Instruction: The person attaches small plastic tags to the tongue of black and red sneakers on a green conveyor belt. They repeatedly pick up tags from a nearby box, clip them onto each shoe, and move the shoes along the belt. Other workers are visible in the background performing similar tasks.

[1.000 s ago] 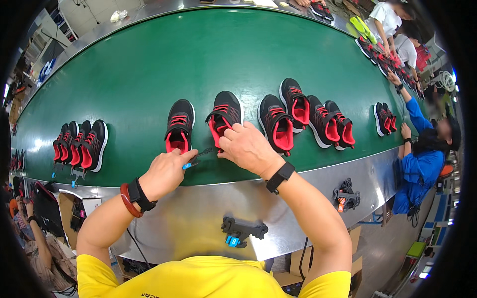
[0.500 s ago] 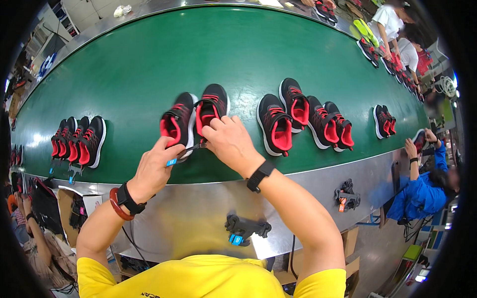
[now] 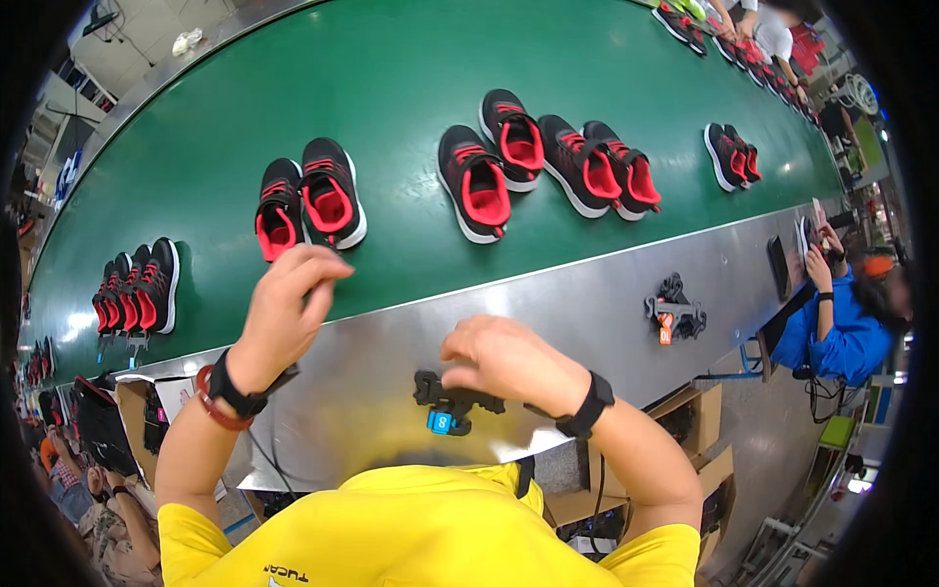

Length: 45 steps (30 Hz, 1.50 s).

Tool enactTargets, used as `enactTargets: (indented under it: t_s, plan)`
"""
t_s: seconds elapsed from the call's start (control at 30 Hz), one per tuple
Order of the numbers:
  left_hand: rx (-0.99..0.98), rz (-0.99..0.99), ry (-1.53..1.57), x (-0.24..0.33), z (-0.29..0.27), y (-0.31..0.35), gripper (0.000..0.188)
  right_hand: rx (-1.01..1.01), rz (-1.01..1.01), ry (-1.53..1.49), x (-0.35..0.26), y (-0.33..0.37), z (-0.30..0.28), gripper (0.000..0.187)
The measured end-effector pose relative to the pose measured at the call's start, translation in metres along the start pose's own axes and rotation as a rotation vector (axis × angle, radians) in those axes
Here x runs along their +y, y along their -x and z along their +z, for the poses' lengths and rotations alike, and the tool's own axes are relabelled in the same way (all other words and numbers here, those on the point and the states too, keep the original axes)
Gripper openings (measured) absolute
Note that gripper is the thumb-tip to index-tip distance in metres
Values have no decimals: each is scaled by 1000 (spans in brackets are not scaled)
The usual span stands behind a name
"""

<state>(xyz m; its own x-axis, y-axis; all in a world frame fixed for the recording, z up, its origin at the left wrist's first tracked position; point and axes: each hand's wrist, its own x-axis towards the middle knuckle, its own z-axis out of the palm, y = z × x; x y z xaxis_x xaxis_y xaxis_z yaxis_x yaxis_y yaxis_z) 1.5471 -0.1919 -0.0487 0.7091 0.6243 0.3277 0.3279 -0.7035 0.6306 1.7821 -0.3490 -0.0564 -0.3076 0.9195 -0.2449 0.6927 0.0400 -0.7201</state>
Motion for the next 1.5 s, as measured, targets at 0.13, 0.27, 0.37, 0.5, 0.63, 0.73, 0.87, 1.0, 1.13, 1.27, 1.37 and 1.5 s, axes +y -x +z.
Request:
enactTargets:
  t_s: [0.13, 0.27, 0.37, 0.5, 0.63, 0.73, 0.87, 1.0, 1.13, 1.27, 1.37, 1.5]
  plan:
    - [-159, -84, 105, 16, 54, -48, 20, 50, -16, 143, -7, 25, 15, 38]
    - [-202, -41, 116, 26, 106, -86, 31, 115, -8, 72, 9, 36, 29, 30]
    - [-251, -19, 83, 29, 130, -99, 32, 123, 36, -71, 15, 38, 26, 26]
    - [-288, 57, -48, 11, 143, -103, 18, 125, 184, -355, 23, 43, 9, 18]
    - [-285, 197, -135, 7, 134, -85, 8, 364, 442, -824, 38, 39, -11, 16]
    - [-289, 175, -178, 11, 135, -76, 8, 497, 542, -810, 46, 30, -22, 23]
    - [-268, 143, -193, 13, 138, -72, 13, 471, 537, -820, 45, 22, -22, 32]
    - [-293, 143, -241, 15, 139, -76, 15, 328, 531, -711, 53, 18, -14, 34]
    - [-258, 160, -231, 11, 140, -79, 16, 289, 468, -679, 46, 16, -11, 32]
    - [-241, 156, -210, 11, 140, -77, 17, 522, 530, -803, 54, 18, -19, 36]
    - [-234, 152, -207, 10, 140, -77, 17, 567, 554, -873, 58, 16, -28, 38]
    - [-234, 155, -221, 7, 141, -76, 16, 420, 541, -758, 57, 8, -22, 38]
